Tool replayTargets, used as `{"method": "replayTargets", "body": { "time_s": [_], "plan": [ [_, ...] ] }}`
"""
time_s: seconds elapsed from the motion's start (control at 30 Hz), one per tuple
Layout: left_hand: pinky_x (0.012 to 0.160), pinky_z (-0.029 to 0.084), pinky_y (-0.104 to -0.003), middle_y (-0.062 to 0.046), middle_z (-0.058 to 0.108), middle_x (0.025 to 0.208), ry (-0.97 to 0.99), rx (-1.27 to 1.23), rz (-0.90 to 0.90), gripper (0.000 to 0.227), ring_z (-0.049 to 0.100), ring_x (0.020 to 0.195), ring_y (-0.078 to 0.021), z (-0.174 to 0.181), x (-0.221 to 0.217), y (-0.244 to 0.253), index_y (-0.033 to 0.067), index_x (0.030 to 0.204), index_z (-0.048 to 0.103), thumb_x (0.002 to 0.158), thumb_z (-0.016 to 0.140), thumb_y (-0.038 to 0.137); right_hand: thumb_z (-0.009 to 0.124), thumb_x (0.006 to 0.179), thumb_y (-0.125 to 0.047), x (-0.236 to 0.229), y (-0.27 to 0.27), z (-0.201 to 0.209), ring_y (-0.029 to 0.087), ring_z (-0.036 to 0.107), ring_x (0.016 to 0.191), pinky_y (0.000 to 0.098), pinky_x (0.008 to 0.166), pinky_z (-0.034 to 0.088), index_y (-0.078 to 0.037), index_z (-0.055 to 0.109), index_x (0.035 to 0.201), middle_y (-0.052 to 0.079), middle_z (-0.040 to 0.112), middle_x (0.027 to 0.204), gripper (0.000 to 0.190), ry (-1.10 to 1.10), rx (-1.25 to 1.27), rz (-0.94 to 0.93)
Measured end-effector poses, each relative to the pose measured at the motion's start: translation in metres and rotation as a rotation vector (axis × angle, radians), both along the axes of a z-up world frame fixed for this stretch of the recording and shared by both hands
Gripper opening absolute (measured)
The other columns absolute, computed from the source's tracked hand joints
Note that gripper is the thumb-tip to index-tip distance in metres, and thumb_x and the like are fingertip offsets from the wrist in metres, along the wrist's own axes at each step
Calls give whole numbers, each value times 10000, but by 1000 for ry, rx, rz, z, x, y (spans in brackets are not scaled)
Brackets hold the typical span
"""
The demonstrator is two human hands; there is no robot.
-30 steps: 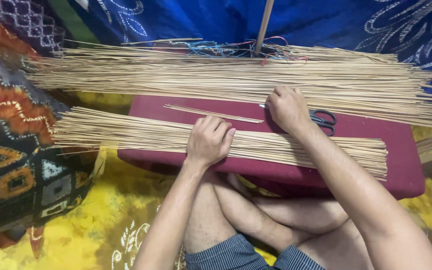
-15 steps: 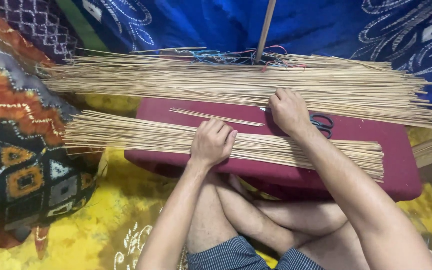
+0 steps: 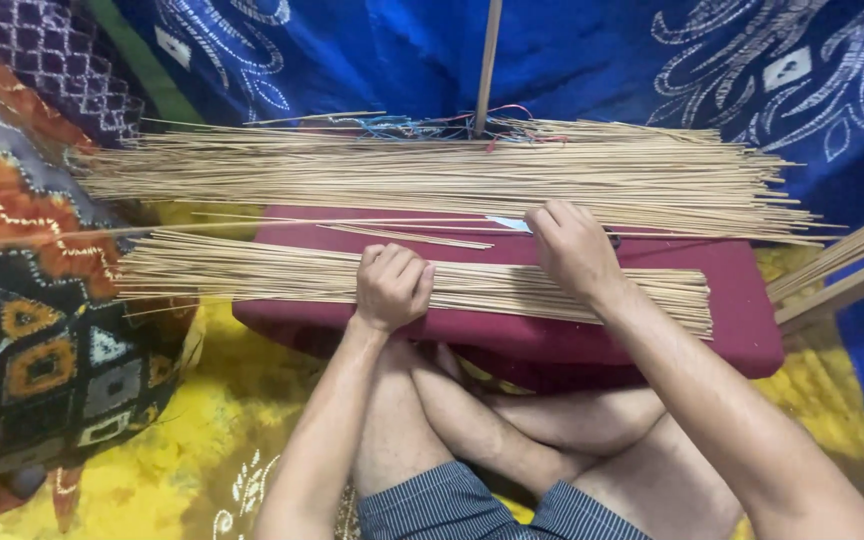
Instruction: Cutting thin wooden sticks to length and arranging them into a bundle to create a mat or similar craft item.
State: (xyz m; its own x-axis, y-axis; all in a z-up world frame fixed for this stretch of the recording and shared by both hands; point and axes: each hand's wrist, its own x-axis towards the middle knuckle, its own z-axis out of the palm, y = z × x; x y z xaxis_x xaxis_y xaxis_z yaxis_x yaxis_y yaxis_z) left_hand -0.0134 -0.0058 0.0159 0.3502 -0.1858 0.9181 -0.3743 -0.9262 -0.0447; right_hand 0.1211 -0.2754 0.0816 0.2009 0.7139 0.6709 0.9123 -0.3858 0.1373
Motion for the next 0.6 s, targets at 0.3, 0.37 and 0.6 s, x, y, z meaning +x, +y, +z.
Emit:
{"method": "replayTargets", "body": {
  "time_s": [0.3,0.37,0.6],
  "plan": [
    [813,461,-337,30,637,795,-62,-28,-149,199,649,756,-166,70,-28,-96,173,817,695,965,599,265,652,896,107,-28,-16,25,324,633,815,399,723,526,-70,649,1111,89,582,895,278,43,196,124],
    [807,462,-334,19,631,791,-81,-22,-178,201,647,750,-174,87,-30,-107,159,816,687,970,591,244,639,913,110,-43,-11,48,333,629,783,409,709,531,-58,645,1086,97,580,880,242,47,227,153],
    [797,463,-333,11,615,781,-108,6,-224,212,644,735,-175,96,-32,-118,151,784,658,968,581,222,616,947,112,-64,6,84,336,621,723,423,678,545,-40,649,1064,107,596,864,195,63,346,287]
  ]
}}
